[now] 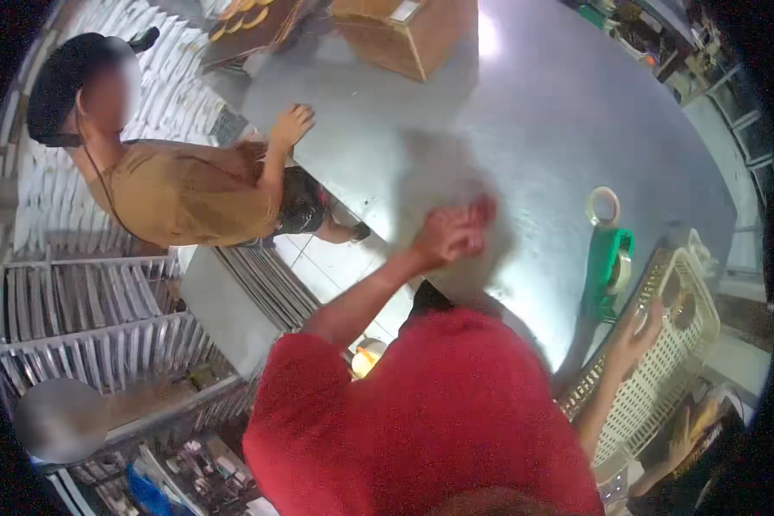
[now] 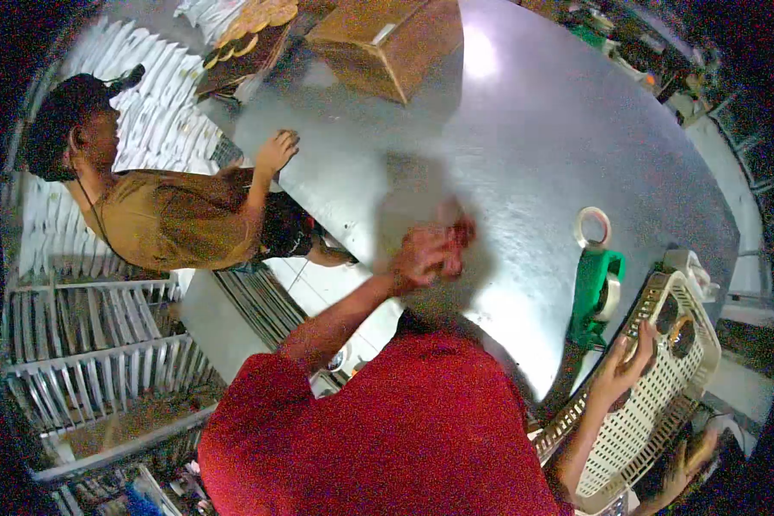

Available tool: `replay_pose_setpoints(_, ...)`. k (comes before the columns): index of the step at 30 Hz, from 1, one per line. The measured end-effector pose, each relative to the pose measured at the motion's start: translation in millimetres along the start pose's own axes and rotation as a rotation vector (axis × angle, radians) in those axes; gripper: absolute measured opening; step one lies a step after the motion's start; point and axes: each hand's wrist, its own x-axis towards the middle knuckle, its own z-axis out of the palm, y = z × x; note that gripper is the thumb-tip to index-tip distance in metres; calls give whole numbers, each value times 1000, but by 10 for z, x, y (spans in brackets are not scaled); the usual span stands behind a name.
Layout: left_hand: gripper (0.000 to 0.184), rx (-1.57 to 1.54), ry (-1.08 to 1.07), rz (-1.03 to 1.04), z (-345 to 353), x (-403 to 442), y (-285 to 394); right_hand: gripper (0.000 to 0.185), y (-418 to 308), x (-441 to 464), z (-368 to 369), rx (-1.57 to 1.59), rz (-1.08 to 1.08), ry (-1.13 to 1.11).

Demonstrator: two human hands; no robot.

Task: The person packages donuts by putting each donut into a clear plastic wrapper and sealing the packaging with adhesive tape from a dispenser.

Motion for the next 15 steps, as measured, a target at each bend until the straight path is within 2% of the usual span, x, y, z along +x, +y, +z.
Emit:
replay_pose_setpoints(2,30,-649,-163,-73,-145,-233,88,42,-48,-46,26,-13,-22,-22)
replay_pose_setpoints(4,18,-757,42,71,-554,-109,-241,41,-25,-79,9,-35,-24,-32)
replay_pose_setpoints(5,12,-375,179,-482,-434,-561,-711,40,8,-117,-31,-25,-31,-24)
replay_pose_setpoints(6,16,-718,364,-698,-913,-273,-667,40,46,-161,-72,-14,-36,-15)
replay_pose_setpoints(7,23,-593,353,-1014,-1028,-487,-1149,39,87,-197,-113,-2,-43,-1)
replay_pose_setpoints(9,29,-470,433,-874,-1058,-636,-1871,38,167,-205,-162,-4,-29,1)
replay_pose_setpoints(10,29,-471,430,-868,-967,-679,-1902,37,204,-206,-168,2,-20,0)
replay_pose_setpoints(13,31,-391,330,-631,-701,-605,-1754,36,151,-214,-179,1,-33,9)
replay_pose_setpoints(15,38,-664,110,-803,-611,-523,-1284,35,59,-235,-170,-5,-72,20)
